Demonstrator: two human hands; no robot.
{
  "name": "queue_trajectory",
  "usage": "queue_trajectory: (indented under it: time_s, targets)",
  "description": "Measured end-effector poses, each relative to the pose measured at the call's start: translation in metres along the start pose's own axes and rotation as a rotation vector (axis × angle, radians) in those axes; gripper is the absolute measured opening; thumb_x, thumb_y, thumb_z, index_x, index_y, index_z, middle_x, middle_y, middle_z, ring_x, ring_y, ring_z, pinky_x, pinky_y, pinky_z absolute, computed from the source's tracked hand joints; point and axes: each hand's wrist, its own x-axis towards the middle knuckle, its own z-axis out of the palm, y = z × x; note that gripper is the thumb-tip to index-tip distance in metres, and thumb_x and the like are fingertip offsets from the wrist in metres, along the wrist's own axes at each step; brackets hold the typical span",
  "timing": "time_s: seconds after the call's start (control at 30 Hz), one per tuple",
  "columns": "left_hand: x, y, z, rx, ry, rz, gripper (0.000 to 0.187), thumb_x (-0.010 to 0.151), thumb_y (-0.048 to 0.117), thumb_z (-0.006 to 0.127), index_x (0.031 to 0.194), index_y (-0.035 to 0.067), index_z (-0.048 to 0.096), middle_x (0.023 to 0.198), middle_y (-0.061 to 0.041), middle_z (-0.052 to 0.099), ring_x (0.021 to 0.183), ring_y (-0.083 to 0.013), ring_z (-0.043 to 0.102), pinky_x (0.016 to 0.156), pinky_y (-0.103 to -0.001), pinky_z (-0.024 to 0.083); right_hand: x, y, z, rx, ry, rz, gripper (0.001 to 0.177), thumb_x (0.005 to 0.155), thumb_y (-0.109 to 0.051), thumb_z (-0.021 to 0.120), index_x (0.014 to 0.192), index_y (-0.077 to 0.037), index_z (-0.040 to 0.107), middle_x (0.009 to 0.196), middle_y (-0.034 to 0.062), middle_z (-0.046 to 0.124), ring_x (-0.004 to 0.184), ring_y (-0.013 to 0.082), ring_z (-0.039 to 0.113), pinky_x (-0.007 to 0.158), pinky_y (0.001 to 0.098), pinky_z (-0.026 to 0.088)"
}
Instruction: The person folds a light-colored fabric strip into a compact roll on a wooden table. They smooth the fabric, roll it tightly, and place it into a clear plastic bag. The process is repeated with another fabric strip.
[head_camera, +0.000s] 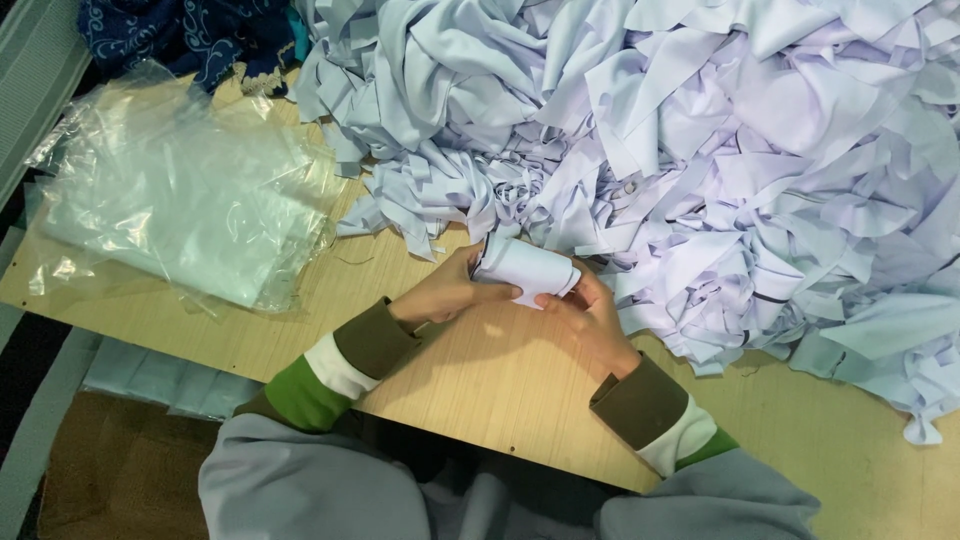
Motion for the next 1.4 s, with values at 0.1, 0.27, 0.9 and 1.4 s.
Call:
queue_trajectory:
  time_s: [0.1,0.27,0.9,1.4]
  targets:
    - [0.0,0.005,-0.002,0.058,0.014,0.003,0.048,0.069,0.004,0.092,0.112,0.006,0.073,0.099,-0.004,0.069,0.095,-0.0184,0.063,0.079,-0.033,0.057,0.001,-0.006,-0.001,0.016,-0.001,0.021,0.053,0.084,-0.015,0.083,0.131,-0.008,0.059,0.115,0.0068,0.069,0.112,0.0179,0.062,0.094,0.0381,0.05]
    - [0.001,0.013,0.003,-0.005,0.037,-0.195,0.068,0.069,0.007,0.092,0.128,0.003,0.06,0.099,-0.012,0.066,0.082,-0.0227,0.071,0.074,-0.03,0.062,-0.001,-0.007,-0.001,-0.02,-0.016,0.091,0.054,0.087,-0.021,0.081,0.132,-0.007,0.054,0.119,0.0096,0.061,0.117,0.0233,0.058,0.096,0.0423,0.056]
    - [-0.016,0.042,-0.003,1.129,0.108,0.325,0.108,0.063,0.049,0.096,0.148,0.004,0.046,0.137,-0.034,0.053,0.128,-0.0536,0.051,0.104,-0.059,0.039,-0.017,-0.023,0.006,-0.203,-0.008,0.216,0.069,0.083,-0.008,0.079,0.138,-0.009,0.038,0.103,0.0223,0.066,0.087,0.0289,0.073,0.07,0.0347,0.066]
    - [-0.009,-0.002,-0.004,1.458,-0.207,0.434,0.084,0.077,0.045,0.077,0.148,0.011,0.047,0.132,-0.019,0.064,0.125,-0.0371,0.06,0.108,-0.054,0.037,-0.012,0.017,-0.01,-0.482,0.063,-0.086,0.064,0.081,-0.024,0.084,0.134,-0.003,0.055,0.118,0.0244,0.064,0.064,0.0219,0.068,0.052,0.0303,0.054]
